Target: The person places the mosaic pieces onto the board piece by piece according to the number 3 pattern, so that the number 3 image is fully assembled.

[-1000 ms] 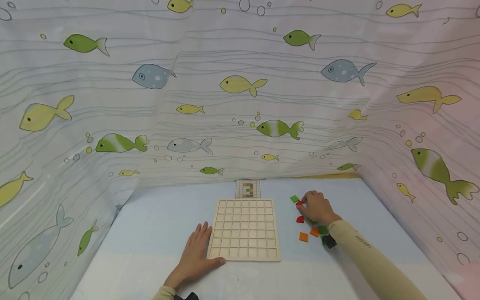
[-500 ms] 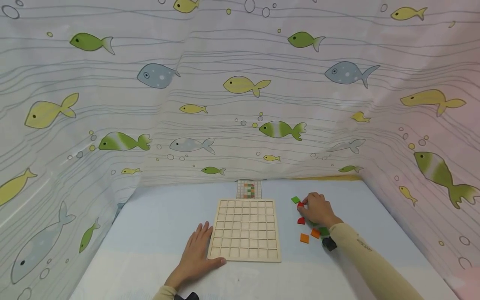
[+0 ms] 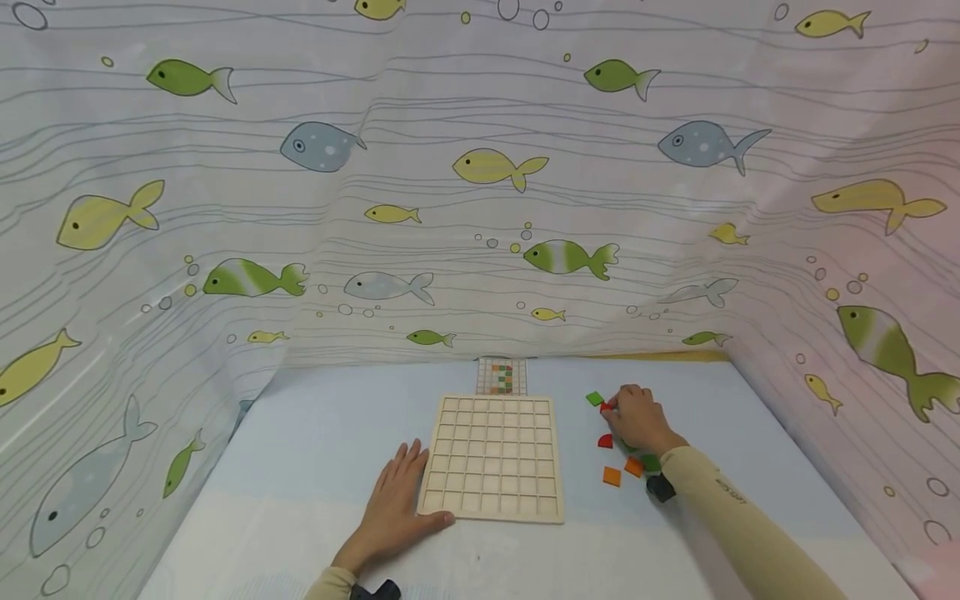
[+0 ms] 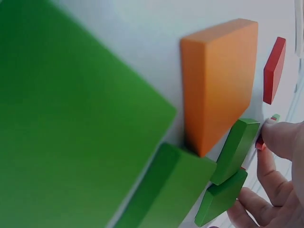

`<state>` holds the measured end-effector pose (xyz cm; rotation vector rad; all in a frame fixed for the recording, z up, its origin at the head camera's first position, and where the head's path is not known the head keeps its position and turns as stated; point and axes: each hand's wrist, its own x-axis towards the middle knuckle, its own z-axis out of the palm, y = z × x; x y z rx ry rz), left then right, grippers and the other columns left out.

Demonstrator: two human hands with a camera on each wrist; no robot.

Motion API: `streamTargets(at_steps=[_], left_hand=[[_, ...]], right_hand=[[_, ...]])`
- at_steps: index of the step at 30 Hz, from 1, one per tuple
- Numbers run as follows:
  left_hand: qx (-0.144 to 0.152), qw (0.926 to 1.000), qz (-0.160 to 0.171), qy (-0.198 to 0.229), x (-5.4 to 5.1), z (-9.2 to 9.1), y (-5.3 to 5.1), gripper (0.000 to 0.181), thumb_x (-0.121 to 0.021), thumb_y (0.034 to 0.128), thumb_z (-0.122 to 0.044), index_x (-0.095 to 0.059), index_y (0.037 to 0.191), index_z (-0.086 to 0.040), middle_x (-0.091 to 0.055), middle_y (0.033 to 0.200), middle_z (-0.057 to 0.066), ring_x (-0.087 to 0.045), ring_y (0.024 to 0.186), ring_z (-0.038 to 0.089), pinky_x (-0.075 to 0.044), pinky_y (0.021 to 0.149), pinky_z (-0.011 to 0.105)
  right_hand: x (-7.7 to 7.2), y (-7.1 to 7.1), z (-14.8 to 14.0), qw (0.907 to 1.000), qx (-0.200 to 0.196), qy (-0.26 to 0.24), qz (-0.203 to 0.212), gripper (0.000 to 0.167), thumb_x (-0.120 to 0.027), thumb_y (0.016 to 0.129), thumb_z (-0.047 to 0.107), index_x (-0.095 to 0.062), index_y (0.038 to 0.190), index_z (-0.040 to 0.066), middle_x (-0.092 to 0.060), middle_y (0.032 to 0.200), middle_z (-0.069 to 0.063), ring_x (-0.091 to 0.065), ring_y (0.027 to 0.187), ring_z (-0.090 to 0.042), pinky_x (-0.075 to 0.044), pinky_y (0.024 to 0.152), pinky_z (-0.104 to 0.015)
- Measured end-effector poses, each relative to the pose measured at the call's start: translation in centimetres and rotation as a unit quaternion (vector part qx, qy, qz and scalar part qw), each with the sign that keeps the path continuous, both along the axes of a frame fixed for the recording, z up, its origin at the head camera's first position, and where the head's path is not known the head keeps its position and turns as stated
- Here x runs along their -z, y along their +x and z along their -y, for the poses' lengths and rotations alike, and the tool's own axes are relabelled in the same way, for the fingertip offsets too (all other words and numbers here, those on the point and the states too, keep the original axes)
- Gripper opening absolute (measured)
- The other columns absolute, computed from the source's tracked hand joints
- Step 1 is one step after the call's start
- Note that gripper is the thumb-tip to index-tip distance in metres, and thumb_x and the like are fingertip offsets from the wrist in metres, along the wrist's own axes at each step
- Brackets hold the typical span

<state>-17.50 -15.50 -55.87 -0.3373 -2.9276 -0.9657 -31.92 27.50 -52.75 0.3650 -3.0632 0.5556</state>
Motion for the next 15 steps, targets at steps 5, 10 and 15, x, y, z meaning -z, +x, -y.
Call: streamTargets(at_steps=[5, 10, 15], left_hand=[[0.000, 1.0000, 0.003, 0.000, -0.11, 0.02, -0.04, 0.113, -0.080, 0.0780, -0.063, -0.037, 0.161, 0.001, -0.026, 0.173, 0.025, -0.016, 0.163, 0.046, -0.015, 0.131, 0.065], [-0.002, 1.0000, -0.001, -0.001, 0.05, 0.06, -0.03, 0.113, -0.080, 0.0779, -0.063, -0.038, 0.161, 0.001, -0.028, 0.173, 0.025, -0.018, 0.163, 0.046, -0.016, 0.131, 0.065], [0.000, 1.0000, -0.006, 0.002, 0.08, 0.00, -0.06, 0.113, -0.079, 0.0782, -0.064, -0.038, 0.160, 0.001, -0.028, 0.173, 0.025, -0.018, 0.163, 0.046, -0.016, 0.131, 0.065]], right_hand=[[-0.23, 0.09, -0.02, 0.9999, -0.006, -0.009, 0.010, 0.028, -0.067, 0.102, 0.019, -0.070, 0.115, -0.006, -0.049, 0.145, -0.044, -0.044, 0.133, -0.065, -0.043, 0.106, -0.080], [-0.31, 0.25, -0.20, 0.9991, -0.017, -0.038, 0.012, 0.029, -0.066, 0.103, 0.016, -0.069, 0.116, -0.009, -0.047, 0.146, -0.045, -0.043, 0.134, -0.065, -0.039, 0.111, -0.078], [-0.44, 0.31, 0.17, 0.9974, -0.029, -0.063, -0.019, 0.028, -0.065, 0.103, 0.014, -0.068, 0.115, -0.012, -0.061, 0.130, -0.039, -0.052, 0.125, -0.057, -0.042, 0.111, -0.071]])
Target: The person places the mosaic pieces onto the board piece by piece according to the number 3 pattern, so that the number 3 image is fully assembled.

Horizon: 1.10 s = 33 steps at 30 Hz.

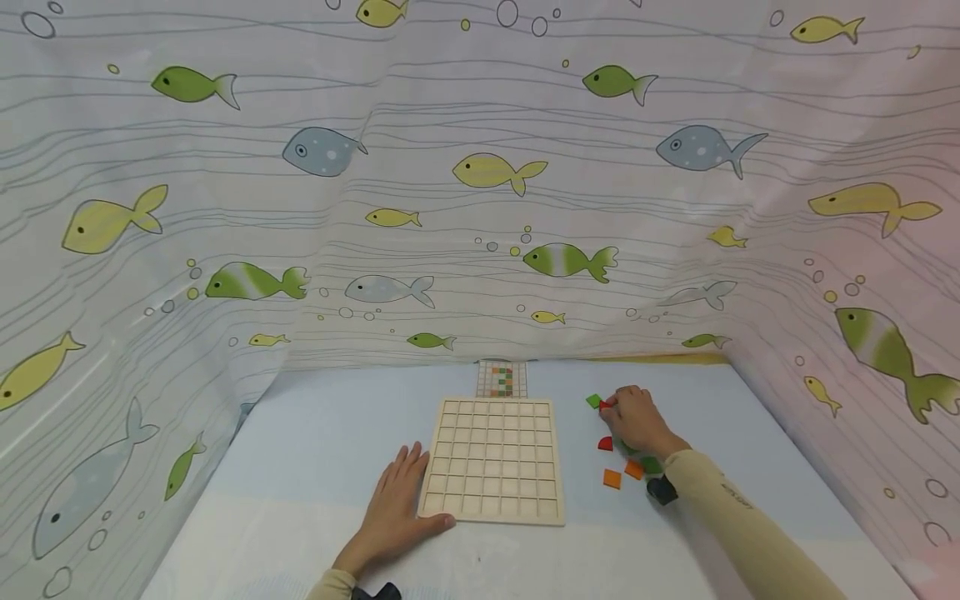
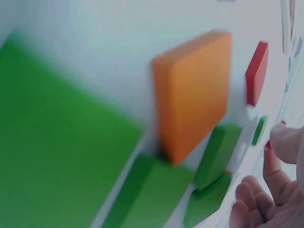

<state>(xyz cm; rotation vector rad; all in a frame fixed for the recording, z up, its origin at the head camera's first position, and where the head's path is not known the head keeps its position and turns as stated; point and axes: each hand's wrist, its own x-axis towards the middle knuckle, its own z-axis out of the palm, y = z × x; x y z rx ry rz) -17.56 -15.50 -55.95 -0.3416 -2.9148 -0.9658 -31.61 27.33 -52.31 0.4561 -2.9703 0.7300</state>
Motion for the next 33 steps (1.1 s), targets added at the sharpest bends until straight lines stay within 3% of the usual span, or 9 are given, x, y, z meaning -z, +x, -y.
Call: streamTargets(at_steps=[4, 8, 10, 17, 26, 33], left_hand=[[0.000, 1.0000, 0.000, 0.001, 0.2, 0.1, 0.0, 0.113, -0.079, 0.0785, -0.065, -0.038, 0.161, 0.001, -0.027, 0.173, 0.024, -0.017, 0.163, 0.046, -0.015, 0.131, 0.065], [-0.002, 1.0000, 0.001, -0.003, 0.4, 0.1, -0.1, 0.113, -0.078, 0.0783, -0.066, -0.038, 0.161, 0.000, -0.026, 0.174, 0.024, -0.016, 0.164, 0.045, -0.015, 0.132, 0.064], [-0.003, 1.0000, 0.002, -0.005, 0.5, 0.1, -0.2, 0.114, -0.078, 0.0781, -0.066, -0.037, 0.162, -0.001, -0.026, 0.174, 0.023, -0.016, 0.164, 0.044, -0.015, 0.132, 0.064], [-0.005, 0.9999, 0.004, -0.009, 0.5, 0.0, -0.1, 0.113, -0.078, 0.0778, -0.066, -0.038, 0.161, -0.001, -0.027, 0.174, 0.023, -0.017, 0.164, 0.044, -0.015, 0.132, 0.063], [-0.003, 1.0000, 0.000, -0.003, 0.1, -0.2, 0.0, 0.112, -0.080, 0.0777, -0.062, -0.039, 0.161, 0.001, -0.028, 0.173, 0.025, -0.018, 0.163, 0.045, -0.015, 0.132, 0.064], [-0.004, 1.0000, 0.003, -0.004, 0.1, -0.1, 0.1, 0.112, -0.080, 0.0779, -0.063, -0.038, 0.161, 0.001, -0.028, 0.173, 0.024, -0.017, 0.164, 0.045, -0.015, 0.132, 0.063]], right_hand=[[-0.1, -0.1, 1.0, 0.9997, -0.004, -0.024, -0.009, 0.028, -0.064, 0.104, 0.014, -0.067, 0.115, -0.012, -0.069, 0.109, -0.024, -0.060, 0.104, -0.040, -0.053, 0.096, -0.057], [-0.2, -0.4, 2.2, 0.9984, -0.013, -0.054, 0.007, 0.028, -0.063, 0.105, 0.014, -0.064, 0.119, -0.011, -0.070, 0.105, -0.018, -0.061, 0.088, -0.024, -0.056, 0.077, -0.035], [-0.1, -0.5, 2.8, 0.9975, -0.024, -0.065, 0.013, 0.029, -0.062, 0.106, 0.013, -0.062, 0.121, -0.011, -0.070, 0.105, -0.018, -0.060, 0.085, -0.022, -0.054, 0.072, -0.031], [0.1, -0.5, 5.8, 0.9966, -0.047, -0.065, 0.018, 0.026, -0.063, 0.106, 0.012, -0.063, 0.120, -0.010, -0.071, 0.108, -0.017, -0.064, 0.092, -0.023, -0.057, 0.078, -0.036], [-0.4, -0.7, 9.2, 0.9965, -0.065, -0.051, 0.014, 0.024, -0.066, 0.104, 0.014, -0.065, 0.116, -0.007, -0.070, 0.100, -0.013, -0.059, 0.084, -0.019, -0.053, 0.072, -0.032], [0.0, -0.9, 10.8, 0.9967, -0.042, -0.034, 0.060, 0.027, -0.068, 0.104, 0.020, -0.066, 0.120, -0.002, -0.070, 0.103, -0.009, -0.059, 0.088, -0.018, -0.057, 0.081, -0.037]])
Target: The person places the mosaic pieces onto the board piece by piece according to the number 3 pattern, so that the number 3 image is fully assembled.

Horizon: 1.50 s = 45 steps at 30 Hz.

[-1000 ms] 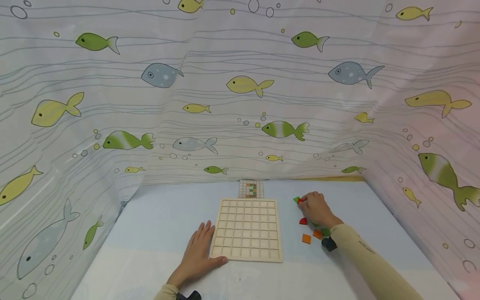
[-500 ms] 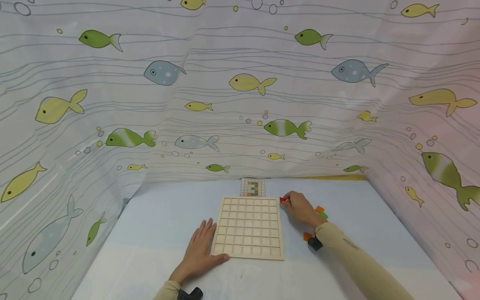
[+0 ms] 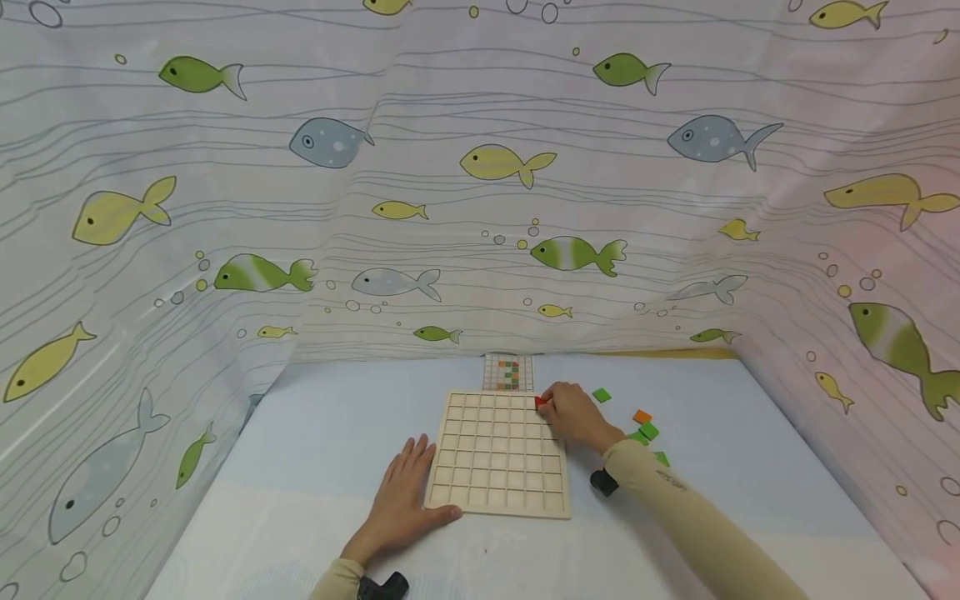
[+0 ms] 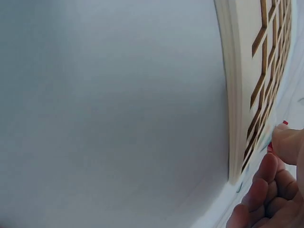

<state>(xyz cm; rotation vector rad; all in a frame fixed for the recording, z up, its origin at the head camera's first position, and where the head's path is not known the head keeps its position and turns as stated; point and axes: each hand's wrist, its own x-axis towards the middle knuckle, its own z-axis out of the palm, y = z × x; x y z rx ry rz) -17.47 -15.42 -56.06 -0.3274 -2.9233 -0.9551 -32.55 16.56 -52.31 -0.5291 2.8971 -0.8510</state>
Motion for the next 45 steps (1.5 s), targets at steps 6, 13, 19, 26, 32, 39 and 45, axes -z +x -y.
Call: streamTargets(at_steps=[6, 13, 19, 26, 32, 39, 45], left_hand=[[0.000, 1.0000, -0.004, 0.000, -0.1, 0.0, 0.0, 0.112, -0.080, 0.0779, -0.062, -0.039, 0.160, 0.001, -0.029, 0.172, 0.025, -0.018, 0.163, 0.046, -0.016, 0.132, 0.064], [0.001, 1.0000, -0.004, 0.002, -0.3, 0.0, 0.1, 0.112, -0.080, 0.0781, -0.062, -0.039, 0.160, 0.001, -0.029, 0.172, 0.025, -0.019, 0.163, 0.046, -0.016, 0.132, 0.064], [0.001, 1.0000, -0.005, -0.001, -0.2, 0.0, 0.1, 0.112, -0.079, 0.0783, -0.064, -0.039, 0.160, 0.001, -0.029, 0.172, 0.025, -0.018, 0.163, 0.045, -0.016, 0.132, 0.064], [-0.002, 1.0000, -0.010, -0.002, -0.1, 0.0, 0.2, 0.112, -0.079, 0.0779, -0.064, -0.039, 0.160, 0.001, -0.029, 0.172, 0.025, -0.019, 0.163, 0.046, -0.016, 0.132, 0.064], [-0.001, 1.0000, -0.006, -0.006, -0.1, 0.0, 0.2, 0.112, -0.078, 0.0789, -0.065, -0.039, 0.161, 0.001, -0.028, 0.173, 0.024, -0.018, 0.163, 0.045, -0.016, 0.132, 0.064], [-0.001, 0.9999, -0.006, -0.009, -0.3, 0.0, 0.2, 0.112, -0.077, 0.0789, -0.066, -0.039, 0.161, 0.001, -0.028, 0.173, 0.024, -0.018, 0.163, 0.045, -0.016, 0.132, 0.063], [0.000, 0.9999, -0.006, -0.009, -0.2, 0.0, 0.2, 0.112, -0.077, 0.0787, -0.067, -0.039, 0.161, 0.000, -0.028, 0.173, 0.023, -0.018, 0.164, 0.044, -0.016, 0.132, 0.063]], right_hand=[[0.2, 0.2, 0.9, 1.0000, -0.007, -0.003, 0.006, 0.027, -0.068, 0.103, 0.020, -0.067, 0.120, -0.002, -0.068, 0.095, -0.005, -0.058, 0.081, -0.016, -0.051, 0.071, -0.031], [0.0, 0.6, 2.0, 0.9997, -0.023, -0.012, 0.002, 0.025, -0.068, 0.103, 0.017, -0.068, 0.116, -0.004, -0.068, 0.091, -0.006, -0.057, 0.074, -0.013, -0.048, 0.064, -0.026], [0.0, 0.6, 2.6, 0.9988, -0.047, -0.016, -0.008, 0.020, -0.068, 0.103, 0.015, -0.069, 0.112, -0.003, -0.068, 0.091, -0.005, -0.057, 0.075, -0.012, -0.050, 0.067, -0.027], [0.2, 0.6, 3.4, 0.9981, -0.058, -0.007, -0.021, 0.019, -0.069, 0.103, 0.017, -0.071, 0.110, 0.000, -0.069, 0.094, -0.006, -0.057, 0.082, -0.014, -0.052, 0.073, -0.032], [0.2, 0.4, 3.7, 0.9983, -0.051, 0.006, -0.029, 0.017, -0.073, 0.100, 0.019, -0.074, 0.106, 0.003, -0.067, 0.088, -0.003, -0.054, 0.084, -0.016, -0.049, 0.072, -0.032], [0.0, 0.1, 3.5, 0.9982, -0.049, -0.016, -0.031, 0.012, -0.078, 0.096, 0.017, -0.076, 0.098, 0.006, -0.063, 0.076, 0.002, -0.052, 0.073, -0.014, -0.044, 0.063, -0.027], [-0.2, 0.1, 3.3, 0.9968, -0.062, -0.031, -0.040, 0.010, -0.080, 0.093, 0.014, -0.077, 0.095, 0.005, -0.066, 0.078, 0.001, -0.055, 0.077, -0.014, -0.048, 0.070, -0.031]])
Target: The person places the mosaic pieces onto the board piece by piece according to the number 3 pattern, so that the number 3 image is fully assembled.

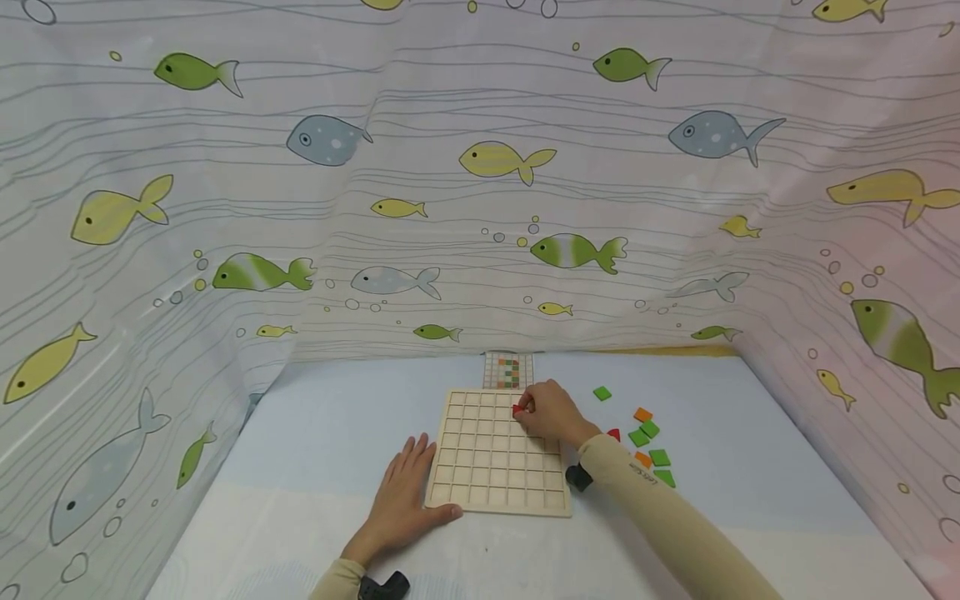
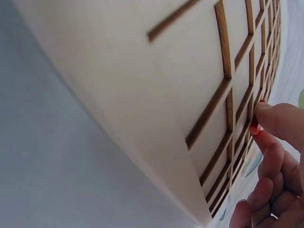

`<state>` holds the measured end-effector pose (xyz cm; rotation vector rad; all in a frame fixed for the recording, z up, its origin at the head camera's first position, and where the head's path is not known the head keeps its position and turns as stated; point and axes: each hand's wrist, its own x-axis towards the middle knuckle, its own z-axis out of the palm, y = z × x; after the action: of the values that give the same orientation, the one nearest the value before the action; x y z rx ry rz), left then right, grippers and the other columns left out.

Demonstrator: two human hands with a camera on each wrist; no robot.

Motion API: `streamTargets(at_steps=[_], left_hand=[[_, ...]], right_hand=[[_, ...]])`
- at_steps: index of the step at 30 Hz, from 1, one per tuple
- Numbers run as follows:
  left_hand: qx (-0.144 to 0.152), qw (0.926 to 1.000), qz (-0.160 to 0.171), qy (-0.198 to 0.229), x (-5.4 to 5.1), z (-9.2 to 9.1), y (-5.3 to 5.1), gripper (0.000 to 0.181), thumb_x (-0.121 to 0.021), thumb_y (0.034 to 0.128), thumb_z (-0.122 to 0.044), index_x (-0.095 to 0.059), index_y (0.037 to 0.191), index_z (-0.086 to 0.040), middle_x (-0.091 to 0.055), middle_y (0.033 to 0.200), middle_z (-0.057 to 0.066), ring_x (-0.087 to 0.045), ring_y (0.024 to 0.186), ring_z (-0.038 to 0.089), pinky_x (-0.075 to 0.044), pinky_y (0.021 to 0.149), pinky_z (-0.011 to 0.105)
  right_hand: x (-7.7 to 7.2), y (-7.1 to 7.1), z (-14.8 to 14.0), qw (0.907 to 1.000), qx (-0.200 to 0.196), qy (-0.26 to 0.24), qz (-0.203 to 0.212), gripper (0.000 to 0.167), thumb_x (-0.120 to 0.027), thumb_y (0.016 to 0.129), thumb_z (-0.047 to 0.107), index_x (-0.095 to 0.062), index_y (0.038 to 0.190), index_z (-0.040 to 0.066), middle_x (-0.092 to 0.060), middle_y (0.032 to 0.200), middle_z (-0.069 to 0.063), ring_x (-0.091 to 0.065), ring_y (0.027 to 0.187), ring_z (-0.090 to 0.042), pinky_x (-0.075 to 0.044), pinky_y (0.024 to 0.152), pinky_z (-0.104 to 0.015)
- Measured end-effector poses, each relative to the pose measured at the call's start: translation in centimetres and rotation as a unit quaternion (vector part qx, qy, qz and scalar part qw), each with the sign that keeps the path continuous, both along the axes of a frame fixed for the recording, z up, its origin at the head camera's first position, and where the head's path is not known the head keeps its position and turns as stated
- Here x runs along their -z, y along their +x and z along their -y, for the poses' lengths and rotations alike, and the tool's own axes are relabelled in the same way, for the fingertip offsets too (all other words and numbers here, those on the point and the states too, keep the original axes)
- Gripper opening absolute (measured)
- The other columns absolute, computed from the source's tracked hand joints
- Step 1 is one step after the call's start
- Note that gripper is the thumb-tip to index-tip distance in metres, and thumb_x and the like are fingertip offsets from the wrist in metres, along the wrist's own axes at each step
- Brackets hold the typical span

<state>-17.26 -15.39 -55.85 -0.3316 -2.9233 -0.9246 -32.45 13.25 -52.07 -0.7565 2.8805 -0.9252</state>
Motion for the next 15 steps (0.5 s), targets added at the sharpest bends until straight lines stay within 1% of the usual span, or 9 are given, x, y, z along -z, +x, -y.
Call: streamTargets(at_steps=[5, 10, 15], left_hand=[[-0.001, 1.0000, -0.004, 0.001, 0.08, 0.01, 0.02, 0.113, -0.077, 0.0787, -0.067, -0.039, 0.160, 0.001, -0.029, 0.173, 0.024, -0.018, 0.163, 0.045, -0.017, 0.132, 0.064], [0.000, 1.0000, -0.008, 0.002, 0.13, 0.01, -0.04, 0.112, -0.077, 0.0790, -0.067, -0.039, 0.160, 0.001, -0.029, 0.173, 0.024, -0.019, 0.163, 0.045, -0.017, 0.132, 0.064], [0.001, 1.0000, -0.008, 0.004, 0.12, 0.00, -0.09, 0.113, -0.076, 0.0789, -0.067, -0.039, 0.161, 0.001, -0.029, 0.172, 0.024, -0.018, 0.163, 0.045, -0.016, 0.132, 0.064]], right_hand=[[-0.03, -0.11, 0.00, 1.0000, -0.005, -0.003, 0.000, 0.010, -0.081, 0.091, 0.014, -0.077, 0.094, 0.005, -0.068, 0.079, 0.001, -0.057, 0.075, -0.012, -0.050, 0.070, -0.030], [0.08, -0.10, -0.03, 0.9999, -0.001, -0.009, 0.014, 0.011, -0.082, 0.092, 0.015, -0.077, 0.094, 0.006, -0.069, 0.080, 0.002, -0.056, 0.074, -0.010, -0.049, 0.068, -0.027], [0.11, -0.06, -0.06, 0.9998, -0.004, -0.014, 0.010, 0.011, -0.083, 0.091, 0.015, -0.078, 0.094, 0.005, -0.070, 0.080, 0.002, -0.056, 0.073, -0.010, -0.050, 0.068, -0.027]])
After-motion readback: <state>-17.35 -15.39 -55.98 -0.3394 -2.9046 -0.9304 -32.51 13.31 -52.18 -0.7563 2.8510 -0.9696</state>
